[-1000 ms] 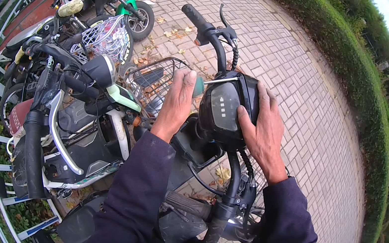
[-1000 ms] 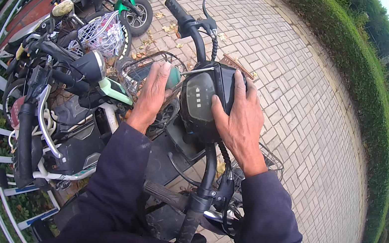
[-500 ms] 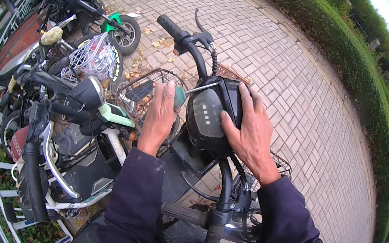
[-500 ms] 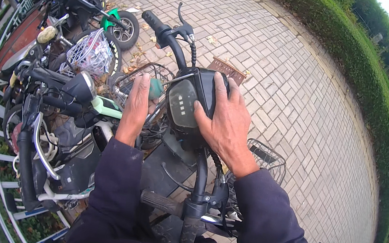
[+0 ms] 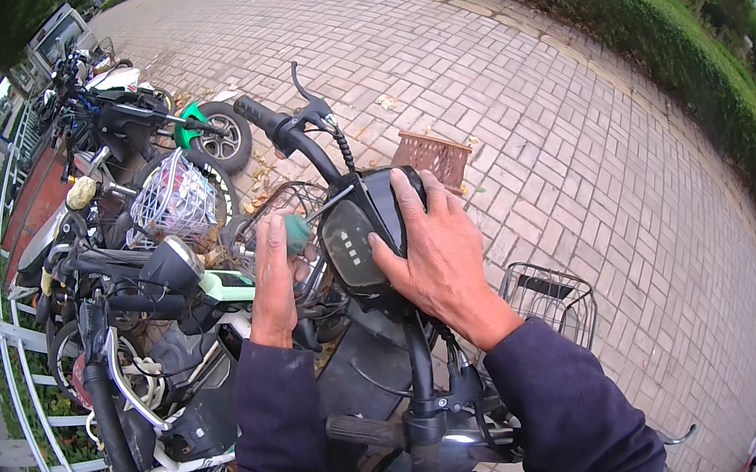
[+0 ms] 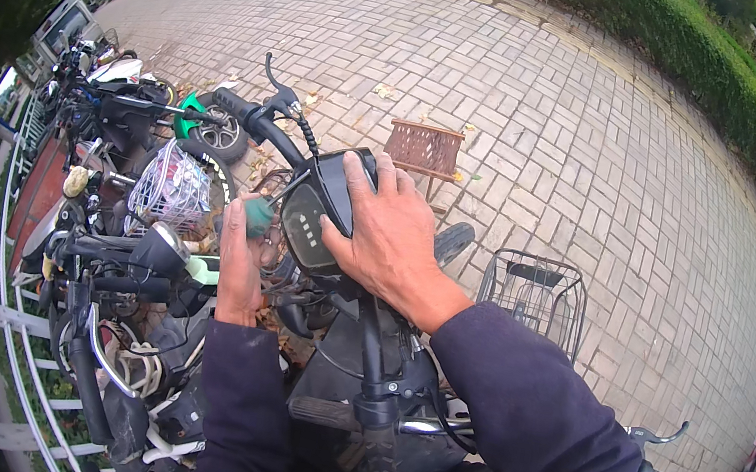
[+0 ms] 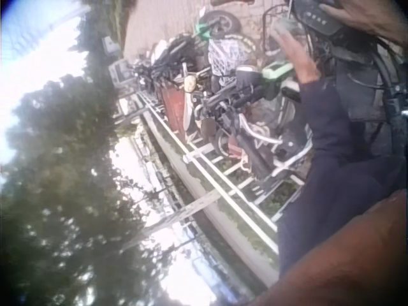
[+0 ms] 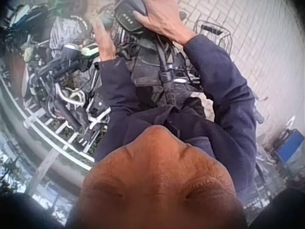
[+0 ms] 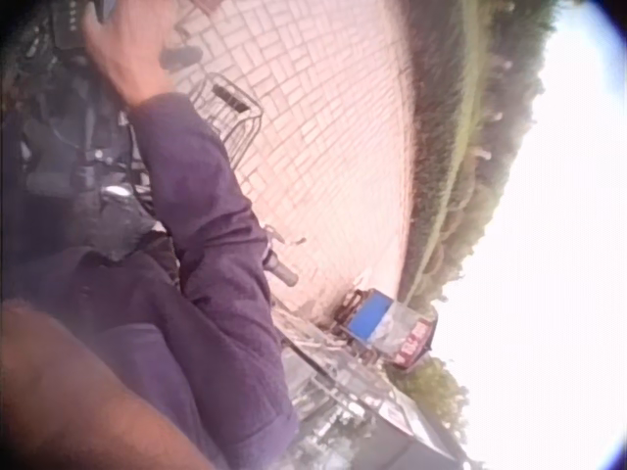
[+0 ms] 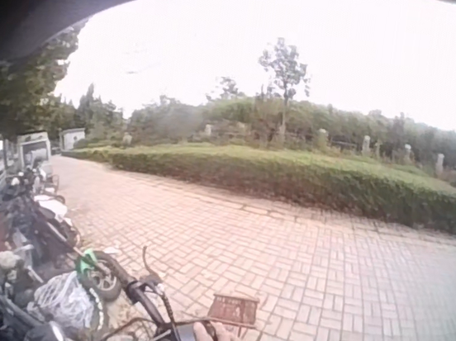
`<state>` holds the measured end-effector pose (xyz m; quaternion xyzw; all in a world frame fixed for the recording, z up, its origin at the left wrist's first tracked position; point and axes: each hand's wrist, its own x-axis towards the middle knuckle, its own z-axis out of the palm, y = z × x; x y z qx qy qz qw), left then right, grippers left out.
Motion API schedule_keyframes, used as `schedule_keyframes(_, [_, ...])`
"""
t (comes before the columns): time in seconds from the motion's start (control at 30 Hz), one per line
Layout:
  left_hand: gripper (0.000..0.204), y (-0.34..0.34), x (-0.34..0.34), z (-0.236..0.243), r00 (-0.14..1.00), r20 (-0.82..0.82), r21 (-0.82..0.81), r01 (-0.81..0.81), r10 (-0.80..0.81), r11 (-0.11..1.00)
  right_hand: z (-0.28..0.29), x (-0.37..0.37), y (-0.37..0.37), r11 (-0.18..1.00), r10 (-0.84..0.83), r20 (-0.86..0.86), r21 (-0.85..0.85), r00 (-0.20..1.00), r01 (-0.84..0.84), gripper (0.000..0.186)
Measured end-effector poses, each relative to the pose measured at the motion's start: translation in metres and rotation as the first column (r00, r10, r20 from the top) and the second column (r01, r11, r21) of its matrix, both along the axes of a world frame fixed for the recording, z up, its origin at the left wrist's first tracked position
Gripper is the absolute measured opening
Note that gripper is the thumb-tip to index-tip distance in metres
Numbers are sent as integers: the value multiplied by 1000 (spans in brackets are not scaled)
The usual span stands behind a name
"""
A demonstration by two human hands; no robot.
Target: The person uses a screwdriver to remove and reattach a control box on a parked scooter. They then walk to another scooter and remove a front basket, placing it on the ground.
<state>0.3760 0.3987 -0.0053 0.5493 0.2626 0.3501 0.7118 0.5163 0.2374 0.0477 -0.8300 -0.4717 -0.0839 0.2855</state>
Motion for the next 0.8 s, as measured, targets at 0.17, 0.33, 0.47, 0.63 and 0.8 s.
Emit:
schedule_keyframes(0.17, [45, -1, 1, 0, 995, -88, 33, -38, 41, 999, -1, 0, 0, 1000, 4, -6, 9, 1000, -4, 79])
schedule_keyframes(0.33, [39, -3, 2, -4, 995, 100, 54, -10, 4, 999, -1, 0, 1, 1000, 4, -2, 9, 1000, -4, 79])
schedule_keyframes(0.47, [40, 0, 2, -7, 992, 123, 62, 9, -16, 998, -2, -1, 1, 1000, 2, 33, 15, 999, -2, 77])
schedule_keyframes(0.63, [46, 10, -4, -8, 998, -34, -33, 53, -55, 998, 1, -1, 0, 1000, 21, -8, -10, 1000, -21, 76])
schedule_keyframes(0.8, [40, 6, -5, -7, 998, -10, -19, 59, -59, 998, 1, 1, 0, 1000, 13, 8, -14, 1000, -13, 77])
